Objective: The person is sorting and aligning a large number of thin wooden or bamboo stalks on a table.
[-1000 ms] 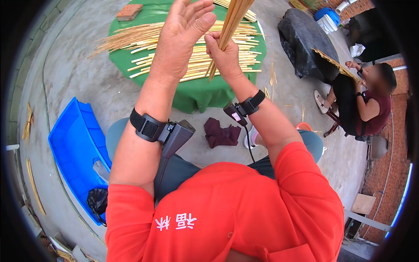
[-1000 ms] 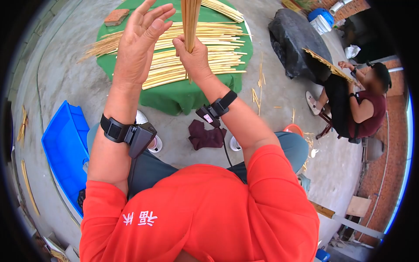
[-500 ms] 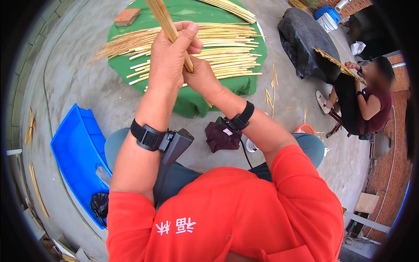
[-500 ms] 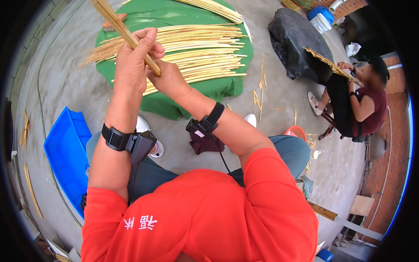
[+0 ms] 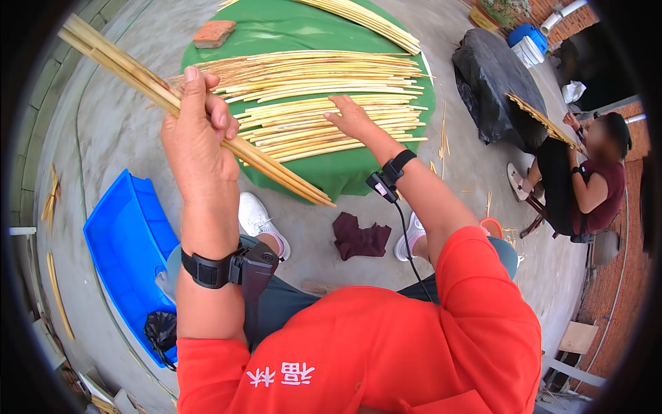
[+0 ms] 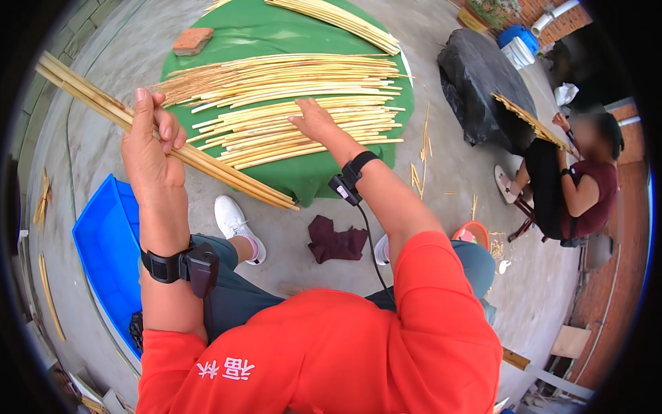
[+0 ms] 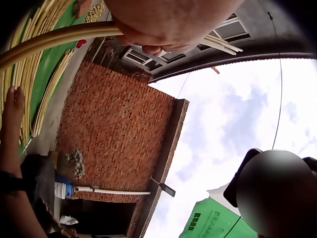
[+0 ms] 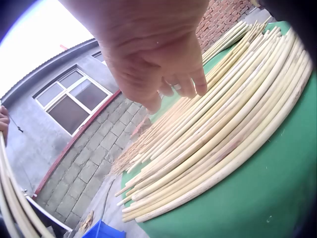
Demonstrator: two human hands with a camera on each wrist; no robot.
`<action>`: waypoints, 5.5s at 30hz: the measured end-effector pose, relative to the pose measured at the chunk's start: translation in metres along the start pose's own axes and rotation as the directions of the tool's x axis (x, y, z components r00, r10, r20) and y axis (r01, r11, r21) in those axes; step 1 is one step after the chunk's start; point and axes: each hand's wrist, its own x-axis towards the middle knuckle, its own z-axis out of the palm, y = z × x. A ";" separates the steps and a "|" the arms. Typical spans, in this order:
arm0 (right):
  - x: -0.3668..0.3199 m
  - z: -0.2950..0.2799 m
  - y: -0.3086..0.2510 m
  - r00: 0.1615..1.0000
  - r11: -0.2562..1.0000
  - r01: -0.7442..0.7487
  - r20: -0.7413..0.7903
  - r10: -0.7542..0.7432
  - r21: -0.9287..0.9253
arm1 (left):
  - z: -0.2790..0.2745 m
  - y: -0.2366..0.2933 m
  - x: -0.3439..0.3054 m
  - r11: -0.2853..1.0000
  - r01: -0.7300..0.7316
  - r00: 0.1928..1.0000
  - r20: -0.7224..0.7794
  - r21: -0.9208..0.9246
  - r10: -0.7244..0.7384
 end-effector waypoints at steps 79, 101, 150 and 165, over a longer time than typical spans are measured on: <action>0.144 0.036 0.053 0.992 0.868 0.019 -0.097 -0.077 -0.497 | -0.015 -0.014 0.004 0.979 0.199 0.980 -0.035 0.043 -0.197; 0.145 0.040 0.049 0.961 0.797 0.104 -0.147 -0.236 -0.596 | -0.017 -0.016 0.004 0.974 0.215 0.976 -0.046 0.065 -0.212; -0.100 -0.099 -0.178 0.864 0.771 0.459 -0.424 -0.271 0.441 | 0.017 -0.052 -0.017 0.922 0.345 0.840 0.495 -0.174 -0.220; -0.119 0.009 -0.137 0.983 0.744 0.041 0.104 -0.148 0.667 | 0.000 -0.025 -0.006 0.963 0.245 0.961 0.157 -0.109 -0.227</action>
